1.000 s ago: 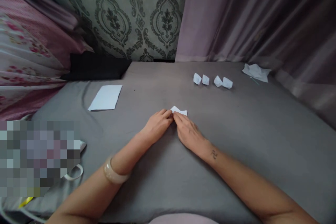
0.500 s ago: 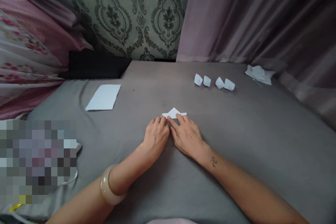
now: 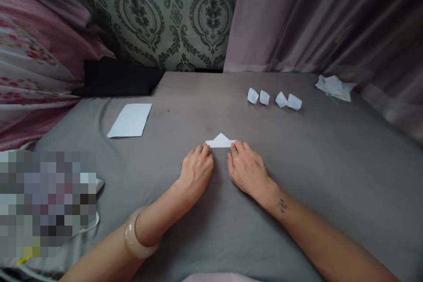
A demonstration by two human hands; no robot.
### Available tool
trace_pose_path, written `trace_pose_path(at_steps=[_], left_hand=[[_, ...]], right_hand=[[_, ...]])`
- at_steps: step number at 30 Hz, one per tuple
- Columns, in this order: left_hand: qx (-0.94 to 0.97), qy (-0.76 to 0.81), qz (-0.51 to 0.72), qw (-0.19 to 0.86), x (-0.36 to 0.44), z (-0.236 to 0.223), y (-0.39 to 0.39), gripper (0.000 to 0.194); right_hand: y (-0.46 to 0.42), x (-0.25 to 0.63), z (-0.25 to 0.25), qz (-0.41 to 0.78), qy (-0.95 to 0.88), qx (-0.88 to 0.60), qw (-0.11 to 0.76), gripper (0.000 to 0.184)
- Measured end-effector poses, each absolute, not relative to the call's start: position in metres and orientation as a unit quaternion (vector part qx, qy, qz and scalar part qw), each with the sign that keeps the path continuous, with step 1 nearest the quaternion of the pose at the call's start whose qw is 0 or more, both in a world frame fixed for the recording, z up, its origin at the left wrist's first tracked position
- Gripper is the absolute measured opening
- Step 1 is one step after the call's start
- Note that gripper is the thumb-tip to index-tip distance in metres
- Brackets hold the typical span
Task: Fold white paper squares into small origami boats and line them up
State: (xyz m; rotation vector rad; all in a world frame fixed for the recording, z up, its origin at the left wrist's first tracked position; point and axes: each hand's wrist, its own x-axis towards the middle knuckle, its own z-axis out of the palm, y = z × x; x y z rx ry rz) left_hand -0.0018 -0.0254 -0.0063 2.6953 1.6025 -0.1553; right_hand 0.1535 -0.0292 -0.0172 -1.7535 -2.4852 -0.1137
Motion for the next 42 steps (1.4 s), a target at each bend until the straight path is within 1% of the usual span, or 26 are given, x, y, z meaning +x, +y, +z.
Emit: trace_pose_path(at_steps=[5, 10, 12, 13, 14, 16, 19, 21, 23, 25, 27, 29, 30, 31, 33, 34, 36, 39, 42], left_hand=[[0.850, 0.526, -0.015, 0.020, -0.006, -0.008, -0.021, 0.023], [0.842, 0.536, 0.054, 0.011, -0.010, -0.015, -0.007, 0.031], [0.850, 0.521, 0.072, 0.000, -0.011, -0.018, 0.000, 0.030], [0.857, 0.510, 0.080, -0.006, -0.011, -0.019, 0.004, 0.030], [0.865, 0.495, 0.083, -0.009, -0.011, -0.020, 0.007, 0.030], [0.874, 0.478, 0.083, -0.012, -0.011, -0.022, 0.011, 0.032], [0.888, 0.447, 0.104, -0.026, -0.009, -0.026, 0.013, 0.035], [0.896, 0.426, 0.129, -0.018, -0.008, -0.030, 0.015, 0.028], [0.876, 0.440, 0.192, 0.051, -0.007, -0.032, 0.017, 0.020], [0.812, 0.478, 0.303, 0.143, -0.005, -0.031, 0.021, 0.014], [0.760, 0.505, 0.368, 0.177, -0.003, -0.027, 0.023, 0.020], [0.734, 0.519, 0.396, 0.187, 0.002, -0.022, 0.020, 0.031], [0.724, 0.520, 0.407, 0.201, 0.006, -0.019, 0.016, 0.035], [0.712, 0.516, 0.419, 0.225, 0.010, -0.017, 0.012, 0.037], [0.640, 0.486, 0.476, 0.358, 0.019, -0.014, 0.001, 0.034], [0.612, 0.478, 0.494, 0.391, 0.023, -0.013, -0.004, 0.033], [0.584, 0.466, 0.510, 0.426, 0.030, -0.013, -0.013, 0.034], [0.573, 0.463, 0.505, 0.449, 0.034, -0.013, -0.018, 0.033], [0.537, 0.466, 0.532, 0.460, 0.034, -0.007, -0.016, 0.029]], right_hand=[[-0.027, 0.157, -0.018, -0.051, -0.811, -0.581, 0.053, 0.034], [-0.019, 0.162, -0.023, -0.052, -0.799, -0.592, 0.089, 0.035], [-0.012, 0.166, -0.027, -0.024, -0.782, -0.609, 0.134, 0.035], [-0.007, 0.170, -0.029, 0.006, -0.767, -0.618, 0.172, 0.035], [-0.001, 0.174, -0.032, 0.054, -0.747, -0.626, 0.218, 0.034], [0.009, 0.182, -0.037, 0.188, -0.665, -0.644, 0.327, 0.031], [0.020, 0.192, -0.042, 0.217, -0.619, -0.653, 0.378, 0.032], [0.023, 0.195, -0.044, 0.233, -0.594, -0.654, 0.407, 0.032], [0.023, 0.195, -0.045, 0.256, -0.572, -0.647, 0.434, 0.033], [0.022, 0.195, -0.044, 0.280, -0.553, -0.636, 0.460, 0.035], [0.019, 0.193, -0.040, 0.307, -0.540, -0.618, 0.483, 0.044], [0.015, 0.190, -0.030, 0.338, -0.537, -0.588, 0.501, 0.053], [0.012, 0.188, -0.024, 0.357, -0.539, -0.569, 0.509, 0.055], [0.008, 0.185, -0.017, 0.396, -0.530, -0.538, 0.523, 0.054], [0.002, 0.178, -0.006, 0.446, -0.534, -0.487, 0.528, 0.053], [-0.001, 0.174, -0.002, 0.458, -0.539, -0.471, 0.527, 0.051], [-0.005, 0.168, 0.002, 0.456, -0.536, -0.467, 0.536, 0.046], [-0.005, 0.165, -0.002, 0.441, -0.528, -0.473, 0.550, 0.034], [-0.003, 0.168, -0.008, 0.437, -0.559, -0.456, 0.537, 0.028]])
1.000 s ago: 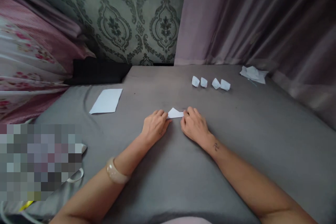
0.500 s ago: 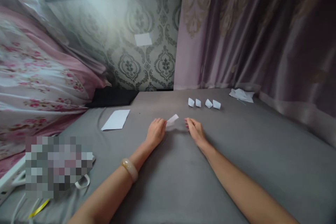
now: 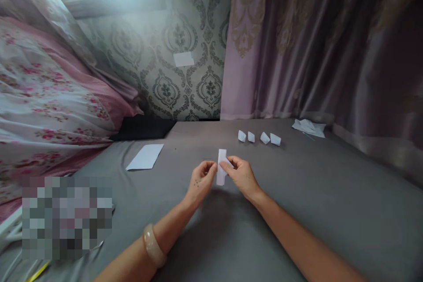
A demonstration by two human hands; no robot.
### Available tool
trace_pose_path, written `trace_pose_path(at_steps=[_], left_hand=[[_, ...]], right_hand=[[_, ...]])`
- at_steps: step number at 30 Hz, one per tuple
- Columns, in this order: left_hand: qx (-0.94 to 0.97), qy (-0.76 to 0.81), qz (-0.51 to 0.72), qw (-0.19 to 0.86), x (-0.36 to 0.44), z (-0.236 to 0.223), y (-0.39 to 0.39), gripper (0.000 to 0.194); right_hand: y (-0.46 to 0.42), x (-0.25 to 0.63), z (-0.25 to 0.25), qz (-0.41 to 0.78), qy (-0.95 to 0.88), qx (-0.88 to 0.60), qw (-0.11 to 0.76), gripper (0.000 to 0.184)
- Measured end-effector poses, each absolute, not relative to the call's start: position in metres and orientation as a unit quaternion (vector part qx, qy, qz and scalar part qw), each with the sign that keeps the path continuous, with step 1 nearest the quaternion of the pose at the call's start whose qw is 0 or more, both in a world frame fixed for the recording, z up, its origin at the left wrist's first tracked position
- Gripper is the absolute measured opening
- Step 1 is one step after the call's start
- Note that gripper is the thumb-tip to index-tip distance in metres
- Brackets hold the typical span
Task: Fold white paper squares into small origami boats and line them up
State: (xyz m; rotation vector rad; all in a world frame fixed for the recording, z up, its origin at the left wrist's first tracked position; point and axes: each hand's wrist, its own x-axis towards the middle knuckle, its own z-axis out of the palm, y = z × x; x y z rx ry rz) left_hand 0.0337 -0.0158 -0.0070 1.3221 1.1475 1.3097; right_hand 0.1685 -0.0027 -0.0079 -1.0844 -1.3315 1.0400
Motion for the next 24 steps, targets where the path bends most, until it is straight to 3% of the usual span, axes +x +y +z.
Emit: trace_pose_path(at_steps=[6, 12, 17, 24], left_hand=[[0.467, 0.415, 0.569, 0.535, 0.032, 0.001, -0.006, 0.030], [0.383, 0.399, 0.586, 0.592, 0.029, -0.009, -0.003, 0.030], [0.356, 0.367, 0.601, 0.615, 0.025, -0.016, -0.003, 0.029], [0.366, 0.342, 0.598, 0.626, 0.024, -0.021, -0.004, 0.029]], right_hand=[[-0.003, 0.169, -0.009, 0.360, -0.632, -0.469, 0.501, 0.026], [-0.012, 0.165, -0.010, 0.148, -0.669, -0.515, 0.515, 0.021], [-0.018, 0.161, -0.010, 0.076, -0.738, -0.470, 0.479, 0.012], [-0.020, 0.157, -0.015, -0.027, -0.777, -0.458, 0.431, 0.027]])
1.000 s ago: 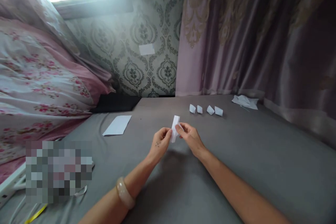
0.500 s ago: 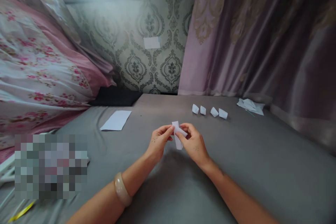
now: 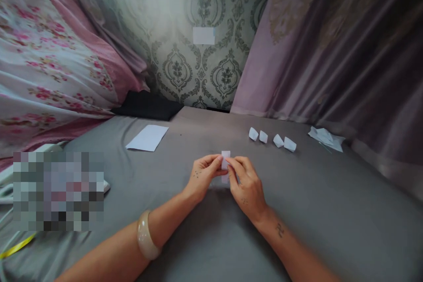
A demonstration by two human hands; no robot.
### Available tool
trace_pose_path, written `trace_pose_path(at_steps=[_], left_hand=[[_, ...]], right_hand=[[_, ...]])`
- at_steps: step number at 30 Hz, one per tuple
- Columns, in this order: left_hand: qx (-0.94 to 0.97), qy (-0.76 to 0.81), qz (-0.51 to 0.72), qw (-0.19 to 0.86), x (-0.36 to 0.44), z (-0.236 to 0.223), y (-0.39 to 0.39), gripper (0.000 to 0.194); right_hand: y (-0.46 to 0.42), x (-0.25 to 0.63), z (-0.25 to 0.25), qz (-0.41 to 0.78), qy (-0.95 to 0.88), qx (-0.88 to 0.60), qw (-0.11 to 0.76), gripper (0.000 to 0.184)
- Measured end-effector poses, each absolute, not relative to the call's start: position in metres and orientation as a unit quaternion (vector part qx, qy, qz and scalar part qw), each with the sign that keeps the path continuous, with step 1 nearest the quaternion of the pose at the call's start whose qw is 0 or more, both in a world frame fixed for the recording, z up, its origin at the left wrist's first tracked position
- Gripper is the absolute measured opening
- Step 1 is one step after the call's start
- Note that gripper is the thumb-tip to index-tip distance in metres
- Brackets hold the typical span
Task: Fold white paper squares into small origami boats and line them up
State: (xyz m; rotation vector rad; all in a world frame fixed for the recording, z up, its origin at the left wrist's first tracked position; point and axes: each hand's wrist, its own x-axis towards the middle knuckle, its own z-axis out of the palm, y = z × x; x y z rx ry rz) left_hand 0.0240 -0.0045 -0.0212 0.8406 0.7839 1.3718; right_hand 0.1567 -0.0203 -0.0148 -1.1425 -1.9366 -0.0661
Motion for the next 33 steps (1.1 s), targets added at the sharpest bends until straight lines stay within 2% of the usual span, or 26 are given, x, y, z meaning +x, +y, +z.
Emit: trace_pose_path(at_steps=[4, 12, 25, 33], left_hand=[[0.368, 0.355, 0.594, 0.621, 0.024, -0.020, -0.005, 0.030], [0.369, 0.371, 0.581, 0.624, 0.022, -0.019, -0.005, 0.030], [0.371, 0.359, 0.579, 0.631, 0.021, -0.017, -0.004, 0.029], [0.398, 0.343, 0.565, 0.637, 0.021, -0.016, -0.007, 0.032]], right_hand=[[-0.021, 0.156, -0.019, -0.061, -0.793, -0.455, 0.400, 0.038], [-0.021, 0.153, -0.020, -0.073, -0.801, -0.450, 0.387, 0.044], [-0.020, 0.144, -0.018, 0.059, -0.751, -0.460, 0.469, 0.031], [-0.015, 0.139, -0.006, 0.111, -0.702, -0.479, 0.515, 0.014]])
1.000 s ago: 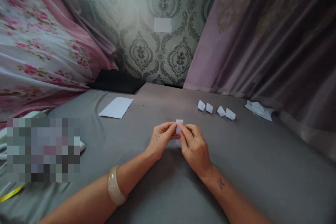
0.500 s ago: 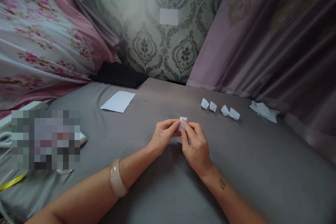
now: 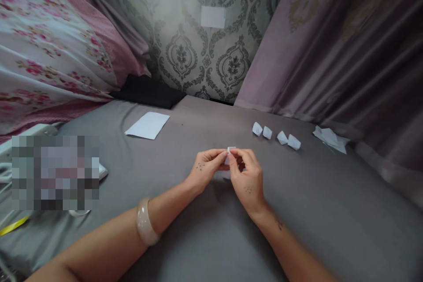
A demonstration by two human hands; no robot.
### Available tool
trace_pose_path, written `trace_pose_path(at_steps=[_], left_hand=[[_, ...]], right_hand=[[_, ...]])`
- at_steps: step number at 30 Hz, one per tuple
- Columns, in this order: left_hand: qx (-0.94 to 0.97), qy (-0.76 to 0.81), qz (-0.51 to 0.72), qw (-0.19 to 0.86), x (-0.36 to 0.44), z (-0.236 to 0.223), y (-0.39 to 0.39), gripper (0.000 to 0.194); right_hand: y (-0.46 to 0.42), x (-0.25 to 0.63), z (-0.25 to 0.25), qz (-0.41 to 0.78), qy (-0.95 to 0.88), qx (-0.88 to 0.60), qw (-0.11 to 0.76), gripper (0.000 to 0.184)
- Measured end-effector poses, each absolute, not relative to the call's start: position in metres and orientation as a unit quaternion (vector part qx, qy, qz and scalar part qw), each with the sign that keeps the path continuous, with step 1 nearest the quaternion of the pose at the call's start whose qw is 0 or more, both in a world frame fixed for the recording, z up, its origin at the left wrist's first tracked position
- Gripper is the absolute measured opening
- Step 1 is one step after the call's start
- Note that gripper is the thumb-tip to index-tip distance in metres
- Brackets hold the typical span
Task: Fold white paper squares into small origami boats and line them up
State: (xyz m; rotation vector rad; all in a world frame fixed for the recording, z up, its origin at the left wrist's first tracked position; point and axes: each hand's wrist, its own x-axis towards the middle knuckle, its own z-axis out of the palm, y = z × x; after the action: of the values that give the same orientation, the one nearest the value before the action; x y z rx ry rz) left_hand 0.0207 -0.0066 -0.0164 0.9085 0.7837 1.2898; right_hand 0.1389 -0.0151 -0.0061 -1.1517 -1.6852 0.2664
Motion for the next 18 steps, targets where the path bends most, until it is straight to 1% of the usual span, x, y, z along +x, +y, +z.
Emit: trace_pose_path(at_steps=[7, 18], left_hand=[[0.407, 0.340, 0.560, 0.637, 0.0213, -0.0167, -0.0073, 0.032], [0.413, 0.336, 0.567, 0.629, 0.0209, -0.0148, -0.0067, 0.029]], right_hand=[[-0.0153, 0.1395, -0.0020, 0.145, -0.683, -0.499, 0.513, 0.009], [-0.0162, 0.1391, -0.0001, 0.120, -0.698, -0.497, 0.501, 0.013]])
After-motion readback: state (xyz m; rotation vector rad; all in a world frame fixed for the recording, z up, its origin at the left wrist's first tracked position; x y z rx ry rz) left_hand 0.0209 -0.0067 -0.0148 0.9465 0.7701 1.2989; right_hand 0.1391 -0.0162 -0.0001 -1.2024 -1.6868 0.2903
